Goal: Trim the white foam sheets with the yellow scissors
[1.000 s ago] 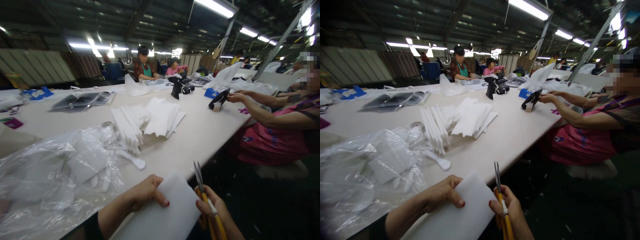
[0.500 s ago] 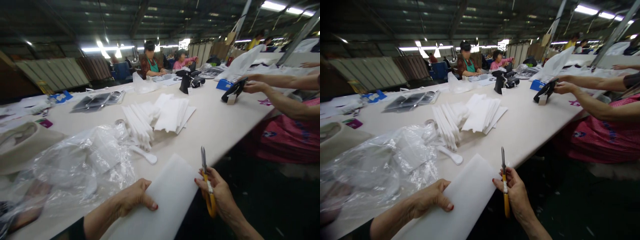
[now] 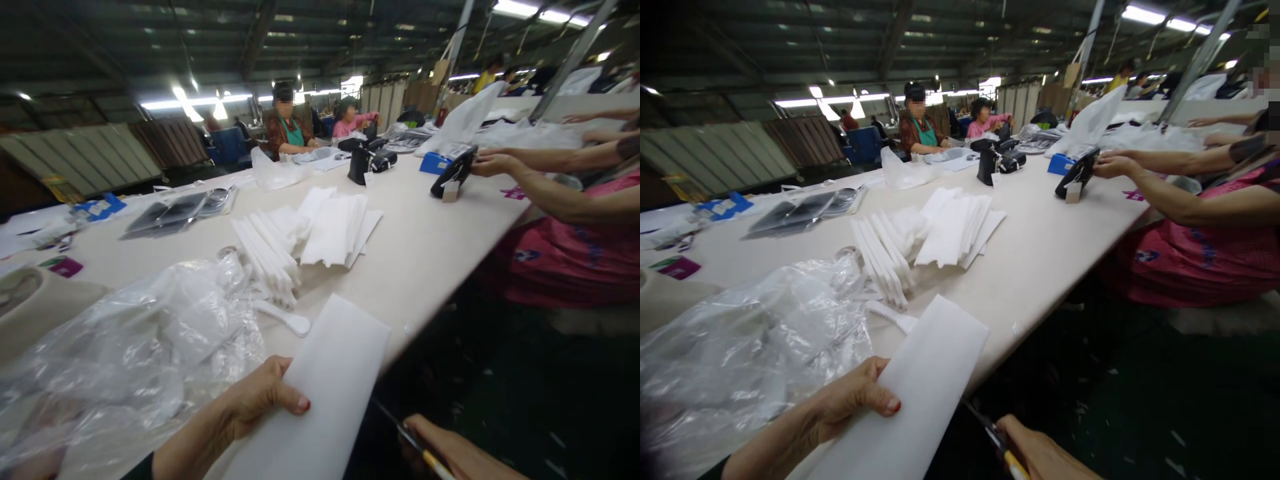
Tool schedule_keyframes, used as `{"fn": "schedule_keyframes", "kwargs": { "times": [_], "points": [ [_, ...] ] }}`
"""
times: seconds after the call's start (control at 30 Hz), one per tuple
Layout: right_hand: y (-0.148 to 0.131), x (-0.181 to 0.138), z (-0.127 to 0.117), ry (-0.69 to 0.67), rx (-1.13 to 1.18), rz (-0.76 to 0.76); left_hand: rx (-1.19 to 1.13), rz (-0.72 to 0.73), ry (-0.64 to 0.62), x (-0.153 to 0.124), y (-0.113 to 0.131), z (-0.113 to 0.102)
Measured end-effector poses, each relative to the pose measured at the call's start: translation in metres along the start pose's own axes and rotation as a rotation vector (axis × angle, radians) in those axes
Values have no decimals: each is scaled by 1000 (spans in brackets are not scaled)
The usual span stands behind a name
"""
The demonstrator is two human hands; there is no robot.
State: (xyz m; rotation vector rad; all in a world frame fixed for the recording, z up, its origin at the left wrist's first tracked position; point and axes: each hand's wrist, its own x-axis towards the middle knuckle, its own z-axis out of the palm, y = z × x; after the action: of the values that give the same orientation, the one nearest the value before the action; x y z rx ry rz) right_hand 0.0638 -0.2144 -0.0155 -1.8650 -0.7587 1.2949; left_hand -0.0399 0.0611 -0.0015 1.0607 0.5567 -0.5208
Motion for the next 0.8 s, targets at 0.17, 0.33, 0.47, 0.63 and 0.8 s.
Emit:
{"fn": "schedule_keyframes", "kwargs": {
  "times": [0.17,0.33,0.47,0.63,0.8],
  "points": [
    [-30,4,1,-17,-109,61,16,-10,-18,0,0,4],
    [-36,2,2,-62,-157,58,59,-24,-31,1,-1,3],
    [-36,-1,5,29,-127,8,78,-22,-30,3,1,2],
    [-19,9,11,29,-162,-66,98,-33,-7,5,4,-1],
    [0,26,15,-23,-86,-169,85,-32,40,9,4,-8]
  ]
}}
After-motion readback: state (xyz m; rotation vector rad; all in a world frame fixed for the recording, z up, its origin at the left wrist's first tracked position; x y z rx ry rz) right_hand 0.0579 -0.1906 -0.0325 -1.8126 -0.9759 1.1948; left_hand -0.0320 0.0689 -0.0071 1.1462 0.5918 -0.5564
